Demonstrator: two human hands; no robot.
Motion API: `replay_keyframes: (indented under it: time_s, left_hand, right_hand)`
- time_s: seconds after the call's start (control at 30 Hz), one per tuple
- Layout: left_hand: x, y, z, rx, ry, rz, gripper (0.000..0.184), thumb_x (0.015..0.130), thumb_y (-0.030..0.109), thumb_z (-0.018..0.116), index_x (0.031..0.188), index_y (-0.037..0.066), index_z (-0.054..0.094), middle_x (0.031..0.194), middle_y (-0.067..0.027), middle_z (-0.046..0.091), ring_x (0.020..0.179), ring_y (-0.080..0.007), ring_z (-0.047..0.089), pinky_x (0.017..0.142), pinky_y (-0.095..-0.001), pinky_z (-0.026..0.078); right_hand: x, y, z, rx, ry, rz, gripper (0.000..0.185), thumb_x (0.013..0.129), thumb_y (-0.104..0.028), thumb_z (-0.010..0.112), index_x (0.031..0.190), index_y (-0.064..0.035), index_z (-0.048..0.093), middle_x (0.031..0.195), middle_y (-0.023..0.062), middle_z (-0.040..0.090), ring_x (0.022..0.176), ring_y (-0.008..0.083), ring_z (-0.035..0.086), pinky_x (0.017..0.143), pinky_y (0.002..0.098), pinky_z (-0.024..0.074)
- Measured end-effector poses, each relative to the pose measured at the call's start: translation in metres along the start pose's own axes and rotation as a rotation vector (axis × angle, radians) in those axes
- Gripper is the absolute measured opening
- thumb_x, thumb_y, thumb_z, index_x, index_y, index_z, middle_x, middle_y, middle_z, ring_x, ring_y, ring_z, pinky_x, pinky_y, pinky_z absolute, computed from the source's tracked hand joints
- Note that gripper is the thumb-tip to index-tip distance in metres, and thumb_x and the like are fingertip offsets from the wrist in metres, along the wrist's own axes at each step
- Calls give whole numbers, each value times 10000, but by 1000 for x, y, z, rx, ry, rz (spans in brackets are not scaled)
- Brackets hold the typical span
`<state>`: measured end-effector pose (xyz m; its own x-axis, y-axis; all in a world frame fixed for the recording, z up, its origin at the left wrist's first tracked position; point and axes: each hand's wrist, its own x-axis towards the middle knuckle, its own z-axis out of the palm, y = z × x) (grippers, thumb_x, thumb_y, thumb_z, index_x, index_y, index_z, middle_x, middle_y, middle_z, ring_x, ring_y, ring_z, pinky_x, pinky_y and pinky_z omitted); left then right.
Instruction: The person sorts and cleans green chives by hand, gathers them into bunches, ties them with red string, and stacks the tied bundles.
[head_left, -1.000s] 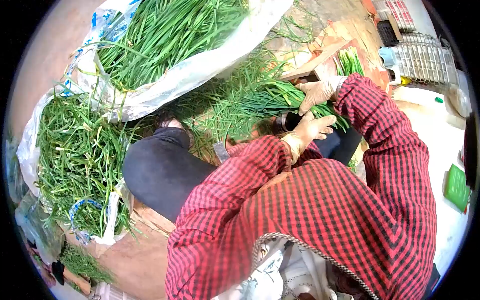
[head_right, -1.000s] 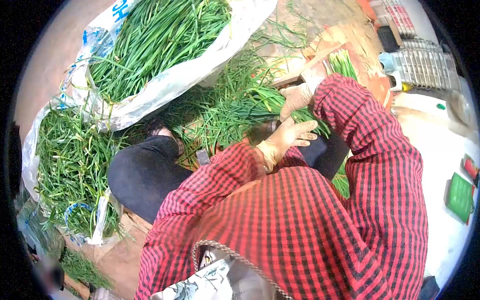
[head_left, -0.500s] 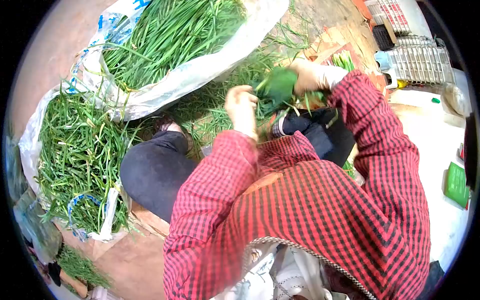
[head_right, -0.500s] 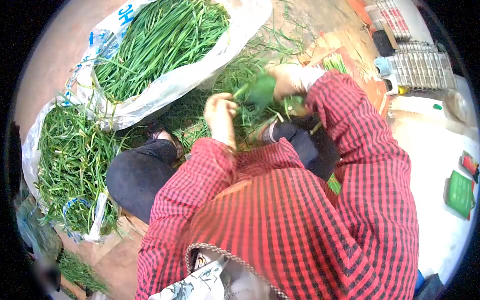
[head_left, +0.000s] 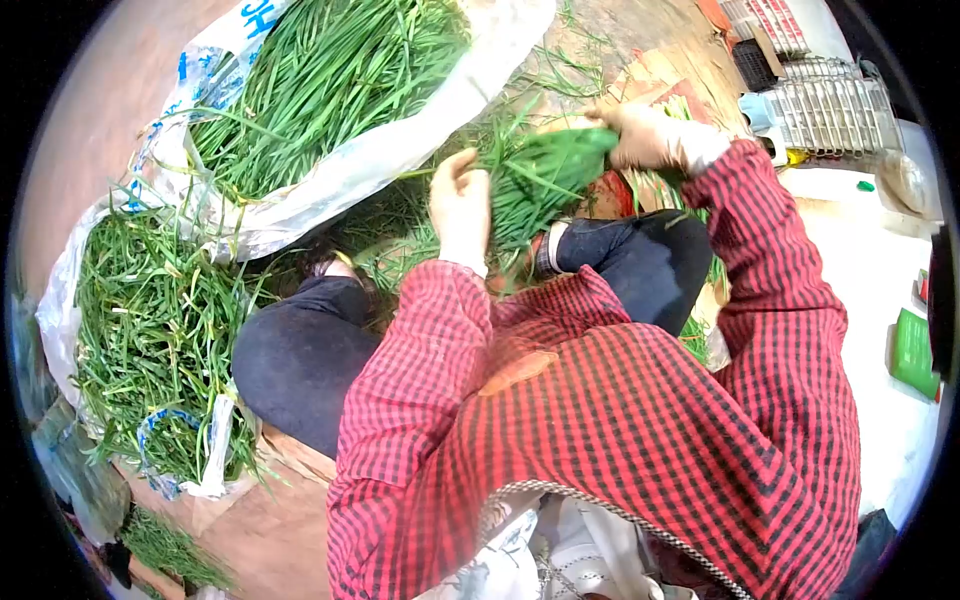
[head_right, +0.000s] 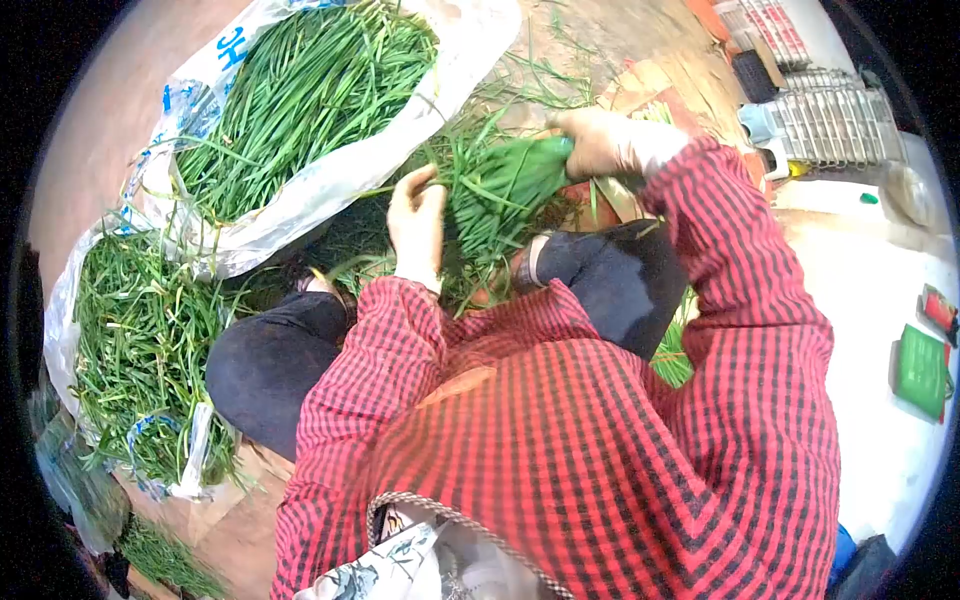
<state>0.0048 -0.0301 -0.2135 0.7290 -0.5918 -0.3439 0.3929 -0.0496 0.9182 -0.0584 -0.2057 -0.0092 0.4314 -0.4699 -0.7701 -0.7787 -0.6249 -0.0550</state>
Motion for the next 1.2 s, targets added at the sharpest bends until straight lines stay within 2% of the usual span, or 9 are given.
replay_keyframes:
  time_s: [0.07,0.2,0.3,0.4,0.47,0.67,0.8,0.93,1.2]
  left_hand:
    - [6,-27,-5,-294,80,-85,221,918,175,609,1093,42,627,912,-56,655,702,-113,594,643,-240,475]
    - [-4,-21,-13,-364,50,-310,257,965,228,543,1154,63,597,658,-53,616,457,-106,512,428,-245,385]
    - [-7,-7,-16,-412,-18,-304,289,974,179,525,1198,1,567,620,-62,596,419,-84,473,382,-205,356]
    - [-2,-10,-19,-476,25,-264,274,973,175,524,1187,12,574,610,-60,601,422,-84,478,382,-209,357]
    - [4,-14,-18,-471,92,-249,272,973,195,509,1186,46,590,620,-53,613,428,-87,464,405,-219,358]
    - [2,6,-18,-451,60,-174,338,963,309,532,1057,4,643,612,-55,608,418,-90,444,397,-218,330]
    - [-11,12,1,-500,-744,-654,582,940,547,509,1059,-9,629,774,-134,688,645,-202,682,566,-305,565]
    - [-34,7,30,-900,-818,-882,651,909,585,540,1211,8,544,1118,-200,659,958,-338,685,788,-485,590]
    - [-44,-26,19,-951,-404,-1003,451,918,375,630,1158,-7,605,1030,-191,684,894,-331,673,796,-458,583]
  right_hand:
    - [33,35,16,-58,223,-60,550,705,-53,651,1245,-8,560,990,204,684,997,276,649,865,370,504]
    - [-6,-23,24,-659,-134,-326,331,736,-102,644,1048,9,636,959,210,690,886,290,683,788,404,533]
    - [46,-9,10,-110,87,15,340,748,-176,667,1043,-9,644,860,185,701,822,302,691,748,429,542]
    - [28,-1,38,-739,-57,-385,412,740,-138,669,1133,-25,625,856,183,701,817,315,692,763,415,551]
    - [28,1,14,105,107,-126,456,716,-136,689,1150,-15,621,1018,222,675,994,310,652,866,409,516]
    - [51,24,37,-131,114,-266,436,733,-83,706,1155,-15,622,1028,166,691,945,224,653,825,343,522]
    - [52,21,27,-81,44,-219,430,741,-124,700,1120,54,604,990,184,690,865,246,658,780,357,527]
    - [-1,-7,68,-270,109,-189,395,743,-243,659,1001,53,620,950,248,679,920,374,671,792,446,523]
    - [-33,-8,221,-252,446,-346,603,816,-193,600,1260,166,406,709,167,641,609,296,657,530,368,517]
